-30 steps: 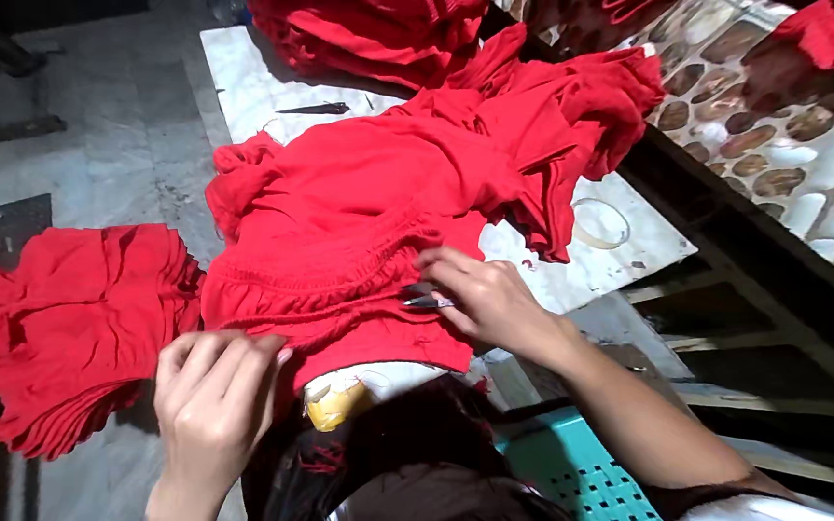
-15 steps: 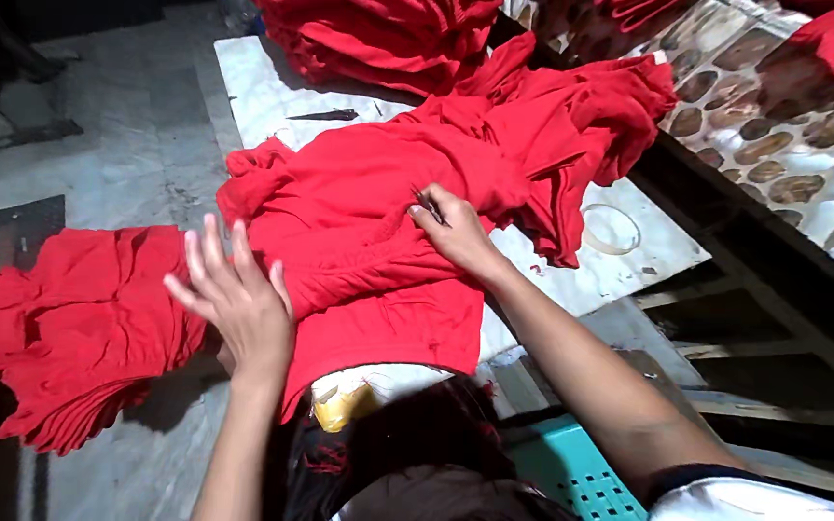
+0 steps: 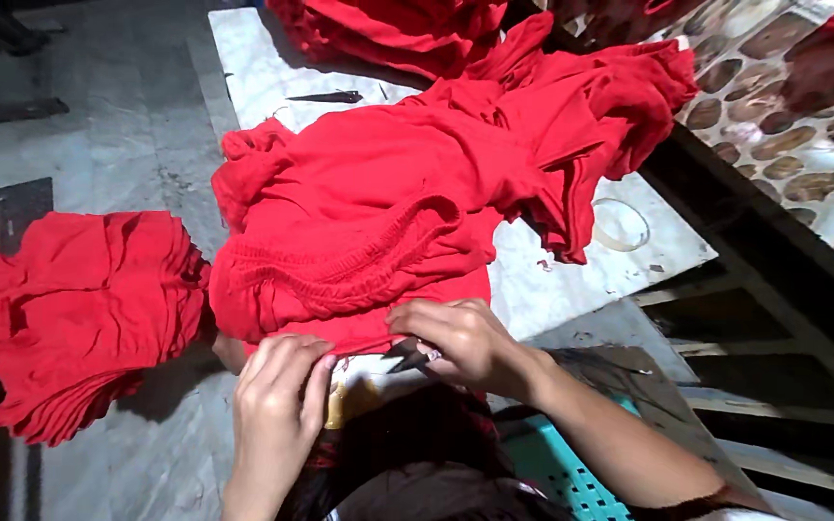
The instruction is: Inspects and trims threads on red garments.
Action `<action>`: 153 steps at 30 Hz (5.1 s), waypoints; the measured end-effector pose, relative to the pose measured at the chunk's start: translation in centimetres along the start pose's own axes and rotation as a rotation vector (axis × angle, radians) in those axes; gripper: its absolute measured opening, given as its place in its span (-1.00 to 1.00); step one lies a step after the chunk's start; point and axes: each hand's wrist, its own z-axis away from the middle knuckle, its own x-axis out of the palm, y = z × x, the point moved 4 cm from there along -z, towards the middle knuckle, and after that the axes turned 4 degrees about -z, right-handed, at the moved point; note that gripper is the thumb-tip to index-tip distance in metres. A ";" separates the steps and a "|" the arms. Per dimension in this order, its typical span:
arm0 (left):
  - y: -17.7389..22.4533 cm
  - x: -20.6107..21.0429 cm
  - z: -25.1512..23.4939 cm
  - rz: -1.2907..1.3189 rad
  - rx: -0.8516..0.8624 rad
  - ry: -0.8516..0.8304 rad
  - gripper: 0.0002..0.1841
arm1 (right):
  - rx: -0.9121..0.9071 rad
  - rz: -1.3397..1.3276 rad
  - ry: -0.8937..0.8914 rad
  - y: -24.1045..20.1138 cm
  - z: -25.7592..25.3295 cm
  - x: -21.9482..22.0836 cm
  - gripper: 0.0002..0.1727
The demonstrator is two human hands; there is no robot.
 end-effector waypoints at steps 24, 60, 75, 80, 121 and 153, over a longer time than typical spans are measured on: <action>1.3 0.7 2.5 0.154 -0.049 0.020 -0.75 | 0.039 0.085 0.129 -1.7 -0.8 0.5 -0.58; -0.8 1.1 2.3 0.606 -0.166 0.249 -0.60 | 0.111 0.047 0.105 -2.1 -2.6 3.3 -0.61; -0.9 1.2 -1.5 -0.090 -0.178 0.204 -0.78 | 0.483 -0.528 0.035 2.4 -4.2 3.0 -0.94; 0.5 0.8 -0.7 -0.225 0.000 0.395 -0.76 | 0.496 -0.541 0.039 2.4 -4.0 3.0 -0.94; -0.5 1.9 -0.9 0.267 0.024 0.202 -0.72 | 0.213 -0.205 0.168 0.4 -2.5 1.5 -0.55; -1.2 0.7 -1.2 0.053 0.017 0.203 -0.62 | 0.062 0.234 0.195 -0.6 -1.4 -0.5 -0.80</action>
